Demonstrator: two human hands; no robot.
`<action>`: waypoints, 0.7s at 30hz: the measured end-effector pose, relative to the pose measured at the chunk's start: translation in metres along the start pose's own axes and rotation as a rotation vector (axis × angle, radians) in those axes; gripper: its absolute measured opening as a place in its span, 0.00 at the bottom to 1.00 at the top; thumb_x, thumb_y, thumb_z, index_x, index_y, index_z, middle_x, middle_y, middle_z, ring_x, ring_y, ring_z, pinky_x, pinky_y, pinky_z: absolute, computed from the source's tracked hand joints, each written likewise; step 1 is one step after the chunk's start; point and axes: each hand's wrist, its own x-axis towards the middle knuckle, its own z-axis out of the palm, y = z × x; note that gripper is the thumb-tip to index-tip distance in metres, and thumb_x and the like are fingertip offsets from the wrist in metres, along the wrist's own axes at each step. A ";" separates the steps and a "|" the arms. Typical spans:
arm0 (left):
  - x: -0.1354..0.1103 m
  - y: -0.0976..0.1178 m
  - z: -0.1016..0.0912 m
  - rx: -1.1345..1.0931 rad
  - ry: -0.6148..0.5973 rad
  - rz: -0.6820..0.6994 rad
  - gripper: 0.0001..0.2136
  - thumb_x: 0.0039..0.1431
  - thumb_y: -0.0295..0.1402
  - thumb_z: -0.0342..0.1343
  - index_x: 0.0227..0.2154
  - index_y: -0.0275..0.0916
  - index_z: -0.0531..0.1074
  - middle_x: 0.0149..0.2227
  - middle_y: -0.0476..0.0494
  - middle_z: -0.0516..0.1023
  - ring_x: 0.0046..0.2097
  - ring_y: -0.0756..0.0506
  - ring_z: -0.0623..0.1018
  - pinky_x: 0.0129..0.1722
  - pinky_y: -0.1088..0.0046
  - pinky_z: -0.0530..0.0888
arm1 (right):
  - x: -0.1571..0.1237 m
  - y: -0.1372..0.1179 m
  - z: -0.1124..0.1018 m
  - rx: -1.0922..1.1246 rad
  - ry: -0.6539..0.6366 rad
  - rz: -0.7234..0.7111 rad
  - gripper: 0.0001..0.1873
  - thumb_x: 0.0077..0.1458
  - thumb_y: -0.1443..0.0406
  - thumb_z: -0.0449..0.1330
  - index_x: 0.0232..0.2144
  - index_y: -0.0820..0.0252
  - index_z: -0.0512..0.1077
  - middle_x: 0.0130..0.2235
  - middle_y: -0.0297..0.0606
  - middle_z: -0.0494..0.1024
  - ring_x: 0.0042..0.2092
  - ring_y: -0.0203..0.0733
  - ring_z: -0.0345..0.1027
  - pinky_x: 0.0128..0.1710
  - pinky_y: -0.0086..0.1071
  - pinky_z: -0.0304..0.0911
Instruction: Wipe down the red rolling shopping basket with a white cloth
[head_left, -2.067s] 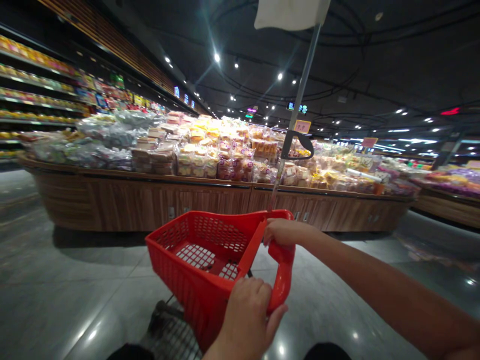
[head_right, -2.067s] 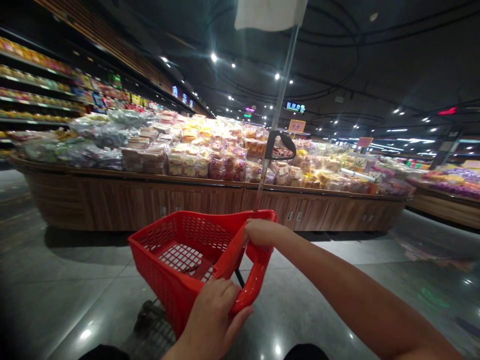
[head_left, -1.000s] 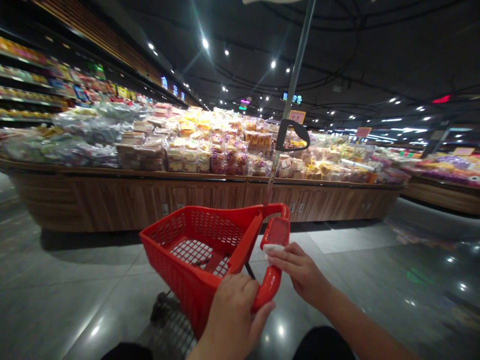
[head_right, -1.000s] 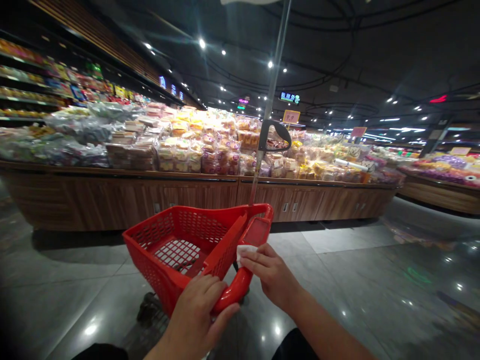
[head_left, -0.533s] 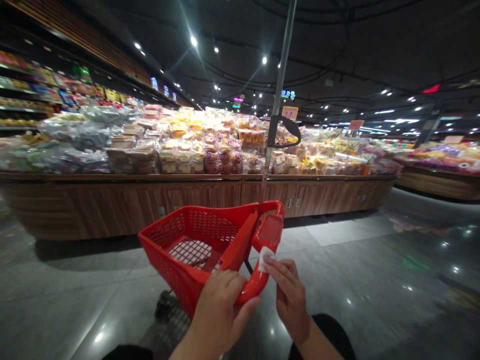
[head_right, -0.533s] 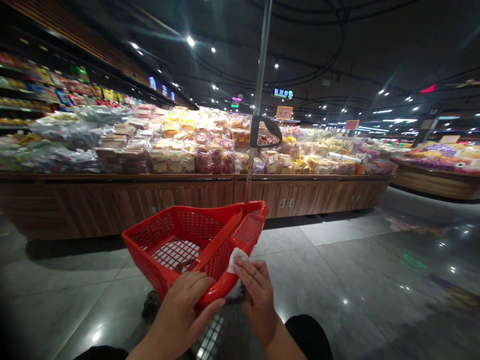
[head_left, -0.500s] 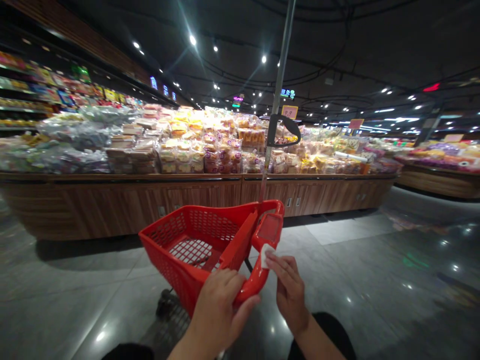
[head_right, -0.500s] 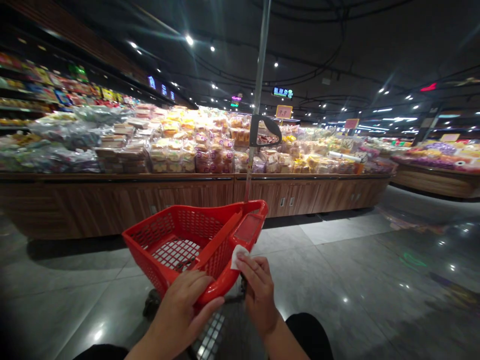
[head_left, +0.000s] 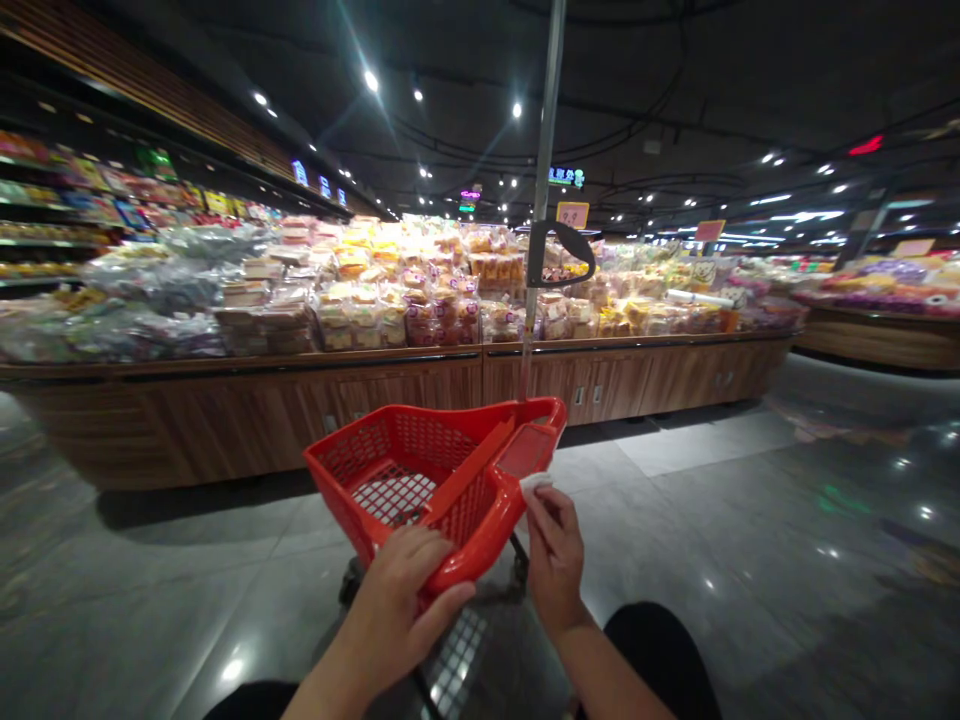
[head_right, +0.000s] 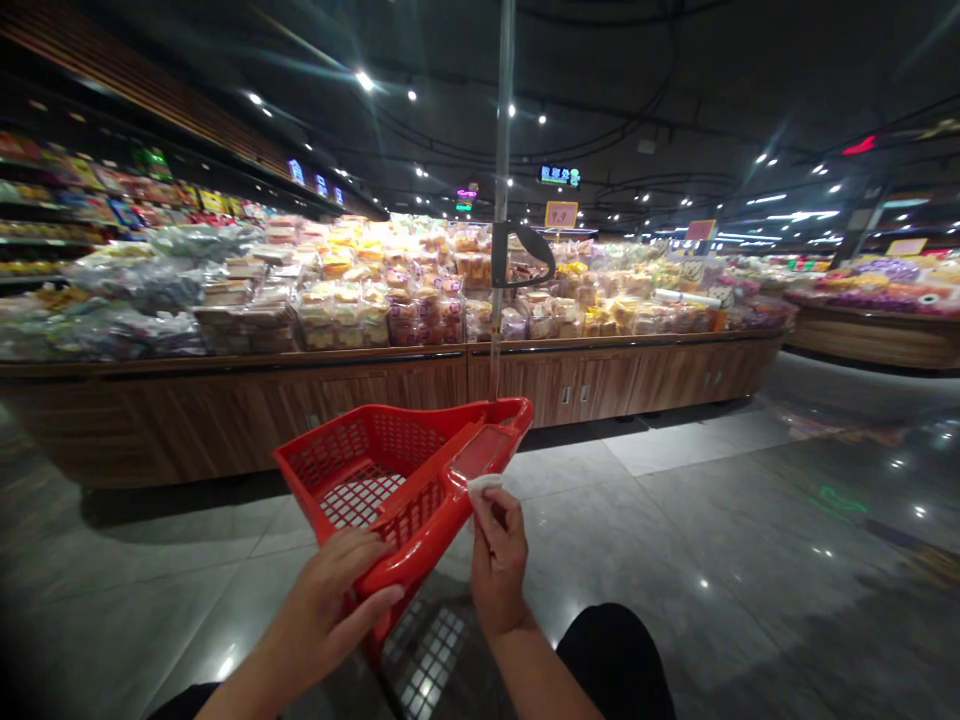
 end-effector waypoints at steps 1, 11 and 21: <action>-0.001 -0.001 -0.001 0.000 0.015 0.004 0.10 0.54 0.39 0.55 0.36 0.39 0.72 0.38 0.42 0.77 0.41 0.45 0.74 0.43 0.67 0.71 | 0.001 -0.001 0.001 0.009 0.007 0.007 0.23 0.60 0.73 0.48 0.53 0.48 0.67 0.48 0.40 0.65 0.50 0.42 0.63 0.50 0.40 0.64; -0.006 -0.005 -0.009 0.012 0.068 0.021 0.10 0.54 0.40 0.55 0.35 0.40 0.72 0.38 0.45 0.78 0.41 0.45 0.75 0.42 0.69 0.72 | -0.001 -0.010 0.009 0.065 0.012 0.073 0.14 0.59 0.70 0.51 0.43 0.52 0.71 0.43 0.40 0.67 0.47 0.42 0.64 0.47 0.40 0.63; -0.010 -0.015 -0.011 -0.023 0.033 0.004 0.10 0.54 0.39 0.55 0.36 0.40 0.72 0.38 0.45 0.77 0.42 0.45 0.75 0.44 0.69 0.72 | -0.003 -0.012 0.014 0.131 0.045 0.235 0.07 0.59 0.67 0.51 0.37 0.57 0.69 0.43 0.40 0.66 0.47 0.42 0.63 0.47 0.39 0.61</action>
